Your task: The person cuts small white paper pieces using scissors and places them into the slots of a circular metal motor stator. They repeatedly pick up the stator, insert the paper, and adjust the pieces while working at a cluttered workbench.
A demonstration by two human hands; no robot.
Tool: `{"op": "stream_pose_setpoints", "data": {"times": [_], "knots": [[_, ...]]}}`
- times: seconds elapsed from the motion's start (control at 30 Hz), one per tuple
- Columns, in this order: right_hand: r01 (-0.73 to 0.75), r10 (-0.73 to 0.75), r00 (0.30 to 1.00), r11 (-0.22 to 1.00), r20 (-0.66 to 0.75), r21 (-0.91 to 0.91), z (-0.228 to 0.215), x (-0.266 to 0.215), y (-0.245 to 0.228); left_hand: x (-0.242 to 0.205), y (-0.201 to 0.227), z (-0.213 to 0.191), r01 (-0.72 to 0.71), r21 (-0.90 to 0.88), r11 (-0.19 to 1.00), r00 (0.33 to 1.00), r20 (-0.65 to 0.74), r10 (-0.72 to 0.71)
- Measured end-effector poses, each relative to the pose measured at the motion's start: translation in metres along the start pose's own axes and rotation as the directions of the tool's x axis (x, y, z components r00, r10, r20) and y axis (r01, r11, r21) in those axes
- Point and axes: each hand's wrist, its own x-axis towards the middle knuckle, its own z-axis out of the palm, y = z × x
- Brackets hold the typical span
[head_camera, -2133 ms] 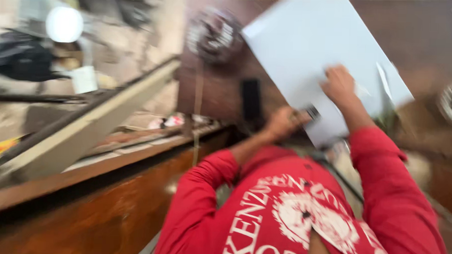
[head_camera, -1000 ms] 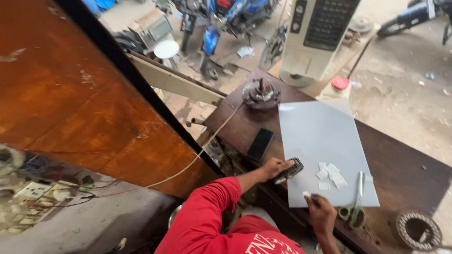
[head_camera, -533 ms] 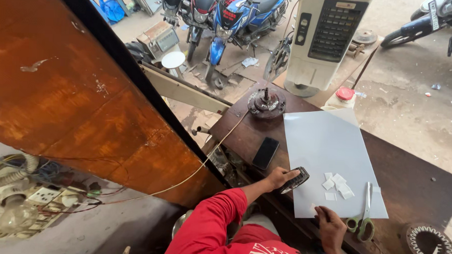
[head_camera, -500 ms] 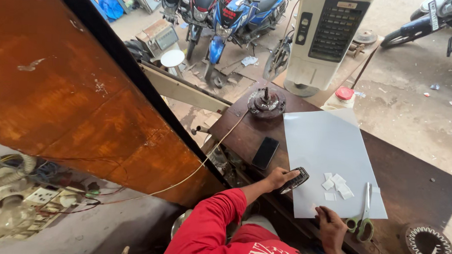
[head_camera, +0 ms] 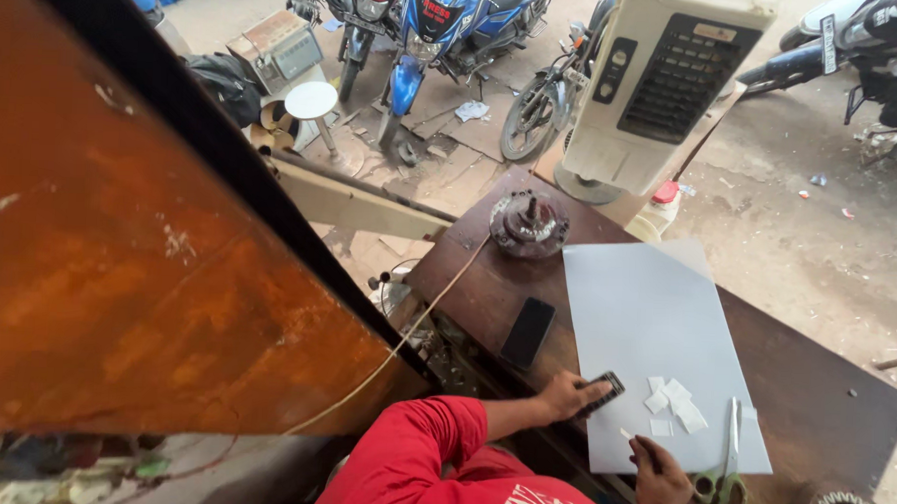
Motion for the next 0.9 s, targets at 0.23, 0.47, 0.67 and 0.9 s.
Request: {"op": "stream_pose_setpoints", "data": {"times": [0.23,0.47,0.67,0.9], "knots": [[-0.2,0.192,0.98,0.956,0.062,0.213,0.048,0.029,-0.023,0.005,-0.01,-0.009,-0.04,0.185,0.982,0.999,0.011,0.038],[-0.334,0.342,0.939,0.926,-0.017,0.178,0.053,0.024,-0.028,-0.003,-0.038,-0.04,-0.254,0.14,0.957,0.939,0.274,0.209],[-0.34,0.366,0.928,0.905,-0.064,0.254,0.075,0.02,-0.02,0.004,-0.032,-0.043,-0.242,0.084,0.967,0.92,0.336,0.201],[-0.139,0.199,0.963,0.945,-0.182,0.298,0.096,-0.003,0.001,0.049,-0.011,-0.046,-0.011,-0.101,0.995,0.912,0.407,0.052]]}}
